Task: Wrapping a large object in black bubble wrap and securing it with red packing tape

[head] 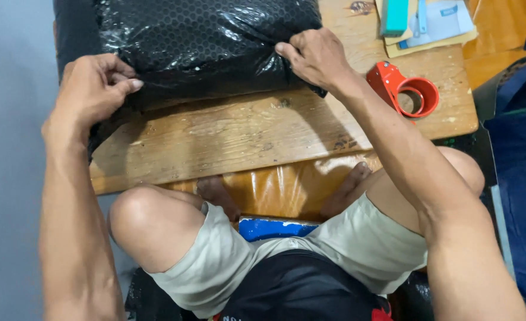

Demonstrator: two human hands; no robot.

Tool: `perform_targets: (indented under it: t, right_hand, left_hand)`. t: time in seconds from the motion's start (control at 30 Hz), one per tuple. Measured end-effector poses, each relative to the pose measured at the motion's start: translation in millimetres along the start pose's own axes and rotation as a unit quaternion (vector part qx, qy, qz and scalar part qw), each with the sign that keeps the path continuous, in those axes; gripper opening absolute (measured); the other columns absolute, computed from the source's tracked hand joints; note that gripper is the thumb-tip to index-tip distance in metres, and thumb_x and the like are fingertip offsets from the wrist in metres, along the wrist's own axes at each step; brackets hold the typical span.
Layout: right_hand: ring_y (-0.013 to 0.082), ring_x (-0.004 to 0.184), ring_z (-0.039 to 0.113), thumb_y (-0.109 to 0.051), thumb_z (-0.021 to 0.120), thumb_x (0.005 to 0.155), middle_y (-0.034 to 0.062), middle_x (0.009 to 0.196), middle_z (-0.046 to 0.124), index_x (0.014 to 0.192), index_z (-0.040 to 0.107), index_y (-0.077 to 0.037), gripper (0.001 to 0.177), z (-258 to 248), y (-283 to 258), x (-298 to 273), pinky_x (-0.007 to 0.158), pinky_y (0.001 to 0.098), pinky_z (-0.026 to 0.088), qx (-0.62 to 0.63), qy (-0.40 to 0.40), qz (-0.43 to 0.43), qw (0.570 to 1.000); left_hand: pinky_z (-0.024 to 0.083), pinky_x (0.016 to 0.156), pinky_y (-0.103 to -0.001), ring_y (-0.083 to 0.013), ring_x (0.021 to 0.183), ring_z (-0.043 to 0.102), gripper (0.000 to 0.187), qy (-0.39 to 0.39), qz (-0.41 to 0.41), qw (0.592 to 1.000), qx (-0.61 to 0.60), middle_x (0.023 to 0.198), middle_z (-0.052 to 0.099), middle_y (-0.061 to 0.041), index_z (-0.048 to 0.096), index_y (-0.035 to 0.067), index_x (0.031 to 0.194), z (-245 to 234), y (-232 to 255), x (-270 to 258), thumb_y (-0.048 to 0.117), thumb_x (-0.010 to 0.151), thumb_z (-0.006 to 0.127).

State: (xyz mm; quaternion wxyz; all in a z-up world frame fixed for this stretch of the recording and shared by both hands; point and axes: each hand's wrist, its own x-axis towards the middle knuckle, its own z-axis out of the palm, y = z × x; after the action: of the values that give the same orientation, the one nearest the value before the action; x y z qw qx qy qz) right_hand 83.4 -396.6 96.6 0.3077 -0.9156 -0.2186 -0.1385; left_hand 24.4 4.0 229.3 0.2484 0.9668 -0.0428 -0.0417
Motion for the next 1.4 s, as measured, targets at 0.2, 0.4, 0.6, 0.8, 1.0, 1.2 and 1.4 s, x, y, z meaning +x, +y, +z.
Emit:
perform_targets:
  t: [0.2,0.4,0.6,0.8,1.0,1.2,1.4]
  right_hand:
    - [0.0369,0.046,0.055,-0.03,0.066,0.104,0.0175,0.058,0.062,0.069,0.068,0.002,0.047,3,-4,0,0.056,0.0461,0.051,-0.02,0.015,0.013,1.0]
    - [0.04,0.052,0.059,-0.029,0.066,0.103,0.0197,0.064,0.065,0.073,0.07,0.002,0.043,-1,-2,-1,0.058,0.0485,0.051,-0.003,-0.002,0.026,1.0]
    - [0.03,0.045,0.049,-0.027,0.067,0.106,0.0137,0.057,0.057,0.07,0.064,0.003,0.046,-2,5,0,0.053,0.0442,0.046,0.032,-0.031,-0.002,0.999]
    - [0.0279,0.049,0.046,-0.024,0.067,0.109,0.0124,0.061,0.057,0.073,0.059,0.004,0.046,-15,7,-11,0.055,0.0409,0.044,0.067,-0.039,-0.033,0.996]
    - [0.028,0.049,0.048,-0.021,0.07,0.107,0.0139,0.063,0.059,0.079,0.064,0.005,0.038,-18,4,-11,0.055,0.0405,0.045,0.069,-0.045,-0.03,0.996]
    - [0.0134,0.045,0.047,-0.015,0.084,0.092,0.0059,0.058,0.061,0.078,0.074,0.005,0.027,-12,-4,-14,0.042,0.0273,0.041,0.087,0.071,0.015,0.994]
    - [0.0136,0.054,0.055,-0.005,0.078,0.087,0.0071,0.069,0.067,0.09,0.073,0.004,0.011,-19,-9,-21,0.049,0.0269,0.047,0.109,0.041,0.045,0.992]
  left_hand:
    - [0.042,0.083,-0.035,-0.0196,0.086,0.058,0.026,0.318,0.2,0.82,0.431,0.102,0.065,-0.009,0.063,0.011,0.109,73,62,-17,0.011,0.087,0.077]
    - [0.048,0.102,-0.043,-0.0295,0.126,0.056,0.037,0.237,0.406,0.841,0.27,0.129,0.059,-0.017,0.064,-0.001,0.126,157,122,13,0.003,0.091,0.072]
    - [0.044,0.091,-0.042,-0.0315,0.107,0.055,0.06,0.153,0.384,0.899,0.145,0.121,0.056,-0.016,0.057,-0.001,0.132,137,104,37,0.012,0.081,0.085]
    - [0.046,0.08,-0.039,-0.0279,0.09,0.054,0.016,0.153,0.398,0.898,0.103,0.097,0.054,-0.011,0.063,0.004,0.098,130,88,50,0.009,0.092,0.077]
    - [0.046,0.065,-0.039,-0.0262,0.078,0.05,0.015,0.175,0.423,0.883,0.105,0.092,0.051,-0.01,0.061,0.005,0.091,127,91,59,0.007,0.094,0.076]
    - [0.049,0.067,-0.04,-0.028,0.077,0.054,0.019,0.187,0.424,0.88,0.101,0.083,0.058,-0.009,0.058,0.005,0.095,133,84,68,0.008,0.095,0.077]
    - [0.049,0.064,-0.041,-0.027,0.075,0.054,0.016,0.192,0.394,0.893,0.099,0.077,0.062,-0.009,0.058,0.005,0.093,141,82,74,0.007,0.096,0.074]
